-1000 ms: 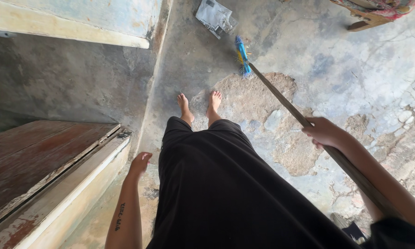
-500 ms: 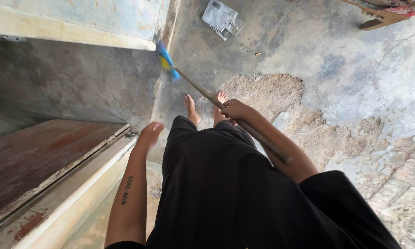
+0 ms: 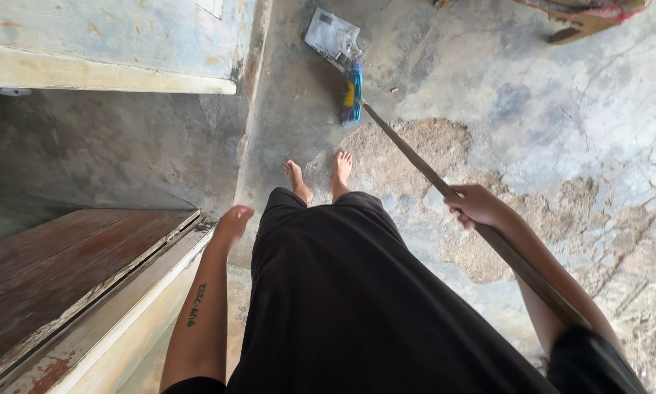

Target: The person sweeps the concrete floor of a narrow outdoor area using a broom, moving debris and small pieces of paper.

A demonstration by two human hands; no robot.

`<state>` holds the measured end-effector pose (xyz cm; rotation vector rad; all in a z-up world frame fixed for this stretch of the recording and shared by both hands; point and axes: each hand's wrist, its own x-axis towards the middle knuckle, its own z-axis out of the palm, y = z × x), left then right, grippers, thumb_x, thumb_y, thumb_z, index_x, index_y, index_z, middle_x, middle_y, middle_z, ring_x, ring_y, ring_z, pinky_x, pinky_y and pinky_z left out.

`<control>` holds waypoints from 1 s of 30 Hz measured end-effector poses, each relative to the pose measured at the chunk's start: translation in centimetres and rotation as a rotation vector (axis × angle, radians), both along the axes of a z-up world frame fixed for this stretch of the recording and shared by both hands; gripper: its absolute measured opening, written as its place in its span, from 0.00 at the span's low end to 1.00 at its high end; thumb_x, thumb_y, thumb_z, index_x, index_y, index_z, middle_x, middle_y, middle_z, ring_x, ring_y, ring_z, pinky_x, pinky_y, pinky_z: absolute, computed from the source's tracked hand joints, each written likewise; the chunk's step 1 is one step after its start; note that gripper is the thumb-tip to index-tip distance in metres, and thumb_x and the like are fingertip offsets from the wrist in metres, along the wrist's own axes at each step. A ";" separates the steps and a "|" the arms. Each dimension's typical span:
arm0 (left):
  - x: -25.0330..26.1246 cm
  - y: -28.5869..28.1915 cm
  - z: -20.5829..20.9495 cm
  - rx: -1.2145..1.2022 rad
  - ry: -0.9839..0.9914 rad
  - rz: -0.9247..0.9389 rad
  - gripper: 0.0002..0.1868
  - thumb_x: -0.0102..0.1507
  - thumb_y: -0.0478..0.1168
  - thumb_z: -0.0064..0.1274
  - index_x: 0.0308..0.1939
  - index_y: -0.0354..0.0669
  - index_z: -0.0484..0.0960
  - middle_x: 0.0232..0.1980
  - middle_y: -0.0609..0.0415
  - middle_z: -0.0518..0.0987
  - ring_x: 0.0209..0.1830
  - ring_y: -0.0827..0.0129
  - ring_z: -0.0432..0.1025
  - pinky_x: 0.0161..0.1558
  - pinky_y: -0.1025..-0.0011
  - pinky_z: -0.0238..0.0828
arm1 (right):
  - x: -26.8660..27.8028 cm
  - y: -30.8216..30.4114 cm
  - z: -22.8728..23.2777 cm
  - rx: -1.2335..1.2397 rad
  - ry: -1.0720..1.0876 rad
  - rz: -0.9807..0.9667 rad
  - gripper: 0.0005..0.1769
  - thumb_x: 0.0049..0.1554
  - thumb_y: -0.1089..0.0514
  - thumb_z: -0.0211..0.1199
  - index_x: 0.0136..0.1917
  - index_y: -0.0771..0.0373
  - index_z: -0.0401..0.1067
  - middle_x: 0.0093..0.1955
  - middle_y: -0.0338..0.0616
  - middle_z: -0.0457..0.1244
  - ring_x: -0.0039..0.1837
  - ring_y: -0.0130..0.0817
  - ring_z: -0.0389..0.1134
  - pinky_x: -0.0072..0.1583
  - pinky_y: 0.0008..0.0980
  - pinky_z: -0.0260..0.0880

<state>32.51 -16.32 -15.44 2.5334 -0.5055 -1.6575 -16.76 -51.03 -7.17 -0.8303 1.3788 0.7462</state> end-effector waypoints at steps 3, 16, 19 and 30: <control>-0.2 0.2 -0.4 0.079 0.055 0.044 0.24 0.64 0.54 0.52 0.56 0.42 0.82 0.56 0.48 0.83 0.57 0.59 0.77 0.56 0.65 0.71 | 1.0 0.1 1.3 0.022 -0.022 -0.088 0.29 0.59 0.58 0.58 0.74 0.55 0.65 0.31 0.43 0.63 0.24 0.26 0.55 0.27 0.26 0.57; -0.2 -20.7 7.5 -0.539 0.017 -0.254 0.18 0.68 0.49 0.51 0.51 0.38 0.81 0.50 0.47 0.84 0.52 0.61 0.78 0.52 0.63 0.72 | 12.3 0.8 -15.4 -0.107 -0.381 -0.153 0.17 0.66 0.56 0.59 0.49 0.77 0.73 0.33 0.47 0.65 0.28 0.26 0.64 0.31 0.26 0.64; -0.6 -20.7 8.2 -0.464 0.114 -0.074 0.19 0.67 0.49 0.51 0.54 0.40 0.80 0.53 0.48 0.83 0.52 0.64 0.78 0.53 0.66 0.72 | 9.1 0.4 -10.2 -0.099 -0.246 -0.029 0.19 0.61 0.57 0.58 0.62 0.68 0.72 0.33 0.46 0.65 0.25 0.28 0.63 0.29 0.28 0.65; 2.0 -21.6 -0.1 -0.374 0.166 -0.118 0.22 0.65 0.50 0.52 0.55 0.39 0.78 0.57 0.47 0.81 0.54 0.62 0.76 0.54 0.65 0.71 | 23.3 1.7 -12.0 -0.104 -0.282 -0.142 0.22 0.58 0.59 0.60 0.64 0.71 0.72 0.35 0.43 0.64 0.26 0.27 0.63 0.30 0.30 0.67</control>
